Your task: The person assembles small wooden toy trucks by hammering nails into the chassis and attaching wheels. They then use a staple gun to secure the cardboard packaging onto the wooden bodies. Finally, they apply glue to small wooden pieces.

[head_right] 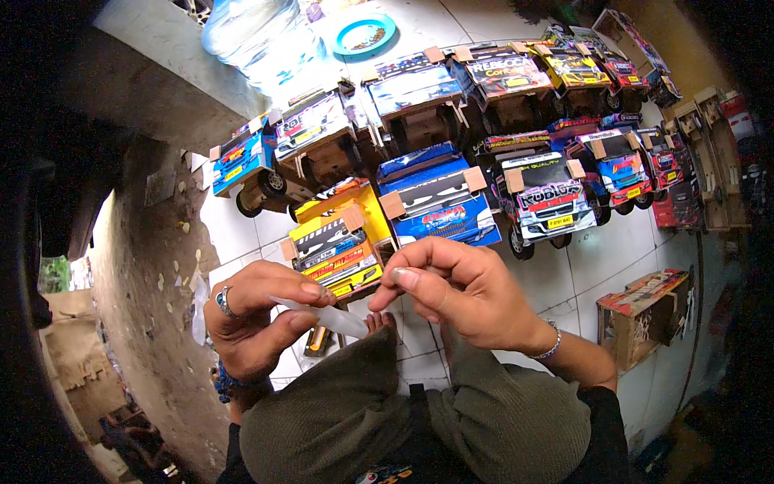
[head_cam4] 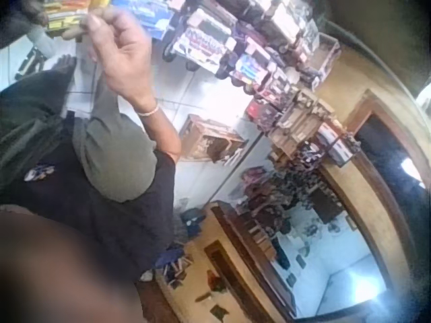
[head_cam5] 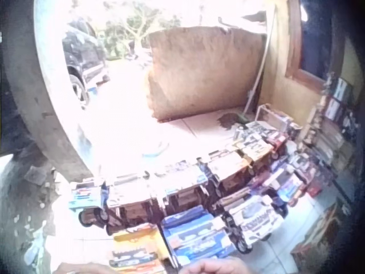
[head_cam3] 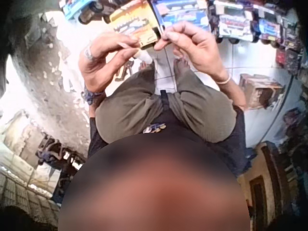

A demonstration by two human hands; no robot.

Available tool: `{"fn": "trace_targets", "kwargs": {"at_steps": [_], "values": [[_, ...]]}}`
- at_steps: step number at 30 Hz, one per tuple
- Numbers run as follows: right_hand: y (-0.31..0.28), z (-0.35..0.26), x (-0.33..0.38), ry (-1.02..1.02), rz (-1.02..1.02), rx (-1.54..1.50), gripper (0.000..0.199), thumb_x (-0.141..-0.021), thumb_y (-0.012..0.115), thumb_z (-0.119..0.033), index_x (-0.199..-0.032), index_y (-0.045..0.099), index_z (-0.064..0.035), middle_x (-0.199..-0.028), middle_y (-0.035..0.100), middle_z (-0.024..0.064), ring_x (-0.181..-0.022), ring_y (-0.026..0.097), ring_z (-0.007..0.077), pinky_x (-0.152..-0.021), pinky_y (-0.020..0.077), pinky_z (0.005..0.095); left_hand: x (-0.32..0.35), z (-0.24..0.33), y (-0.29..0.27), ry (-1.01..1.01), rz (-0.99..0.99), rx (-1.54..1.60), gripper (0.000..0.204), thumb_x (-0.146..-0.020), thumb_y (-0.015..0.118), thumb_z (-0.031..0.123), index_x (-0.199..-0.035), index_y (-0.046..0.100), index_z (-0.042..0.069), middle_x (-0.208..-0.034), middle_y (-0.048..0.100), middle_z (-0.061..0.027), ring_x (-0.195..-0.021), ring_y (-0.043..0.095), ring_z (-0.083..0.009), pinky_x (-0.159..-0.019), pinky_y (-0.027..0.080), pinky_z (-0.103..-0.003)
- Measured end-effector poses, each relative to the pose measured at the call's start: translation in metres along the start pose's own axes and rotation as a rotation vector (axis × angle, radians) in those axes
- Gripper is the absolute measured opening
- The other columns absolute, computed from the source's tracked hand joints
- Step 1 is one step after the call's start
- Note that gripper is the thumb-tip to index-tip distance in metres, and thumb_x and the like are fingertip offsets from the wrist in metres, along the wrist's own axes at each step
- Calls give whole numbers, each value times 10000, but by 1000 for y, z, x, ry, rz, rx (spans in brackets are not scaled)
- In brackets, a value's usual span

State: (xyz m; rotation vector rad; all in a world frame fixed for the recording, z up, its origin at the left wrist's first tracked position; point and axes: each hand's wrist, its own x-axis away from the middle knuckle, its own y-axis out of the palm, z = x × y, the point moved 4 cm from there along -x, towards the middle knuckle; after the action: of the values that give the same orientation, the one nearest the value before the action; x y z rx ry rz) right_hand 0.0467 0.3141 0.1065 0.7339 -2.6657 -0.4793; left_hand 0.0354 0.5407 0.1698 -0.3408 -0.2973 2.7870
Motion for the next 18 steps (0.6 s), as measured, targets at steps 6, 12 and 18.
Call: {"fn": "trace_targets", "kwargs": {"at_steps": [6,12,18], "values": [[1,7,4,-40,-3,-100,207,-1079,528,-136,-1205,614,3,-1114,751,146,-714,489,12,-658,445,188,5,-7,2,-52,22,120,300,-803,823,-45,-1088,757,21,-1043,766,-143,-964,739,-239,-832,588,-339],[3,6,6,-36,67,-121,209,-1067,526,-128,-1175,614,28,-1089,748,216,-684,534,47,-639,470,215,5,-11,1,39,-47,77,191,-924,713,46,-1086,665,-43,-969,682,-203,-920,734,-323,-838,611,-430],[3,6,4,-34,115,-98,216,-1050,554,-113,-1167,634,49,-1067,751,245,-699,591,68,-629,490,232,6,-19,-2,33,-59,128,187,-926,713,57,-1073,659,-48,-955,673,-198,-904,733,-324,-827,613,-440]]}}
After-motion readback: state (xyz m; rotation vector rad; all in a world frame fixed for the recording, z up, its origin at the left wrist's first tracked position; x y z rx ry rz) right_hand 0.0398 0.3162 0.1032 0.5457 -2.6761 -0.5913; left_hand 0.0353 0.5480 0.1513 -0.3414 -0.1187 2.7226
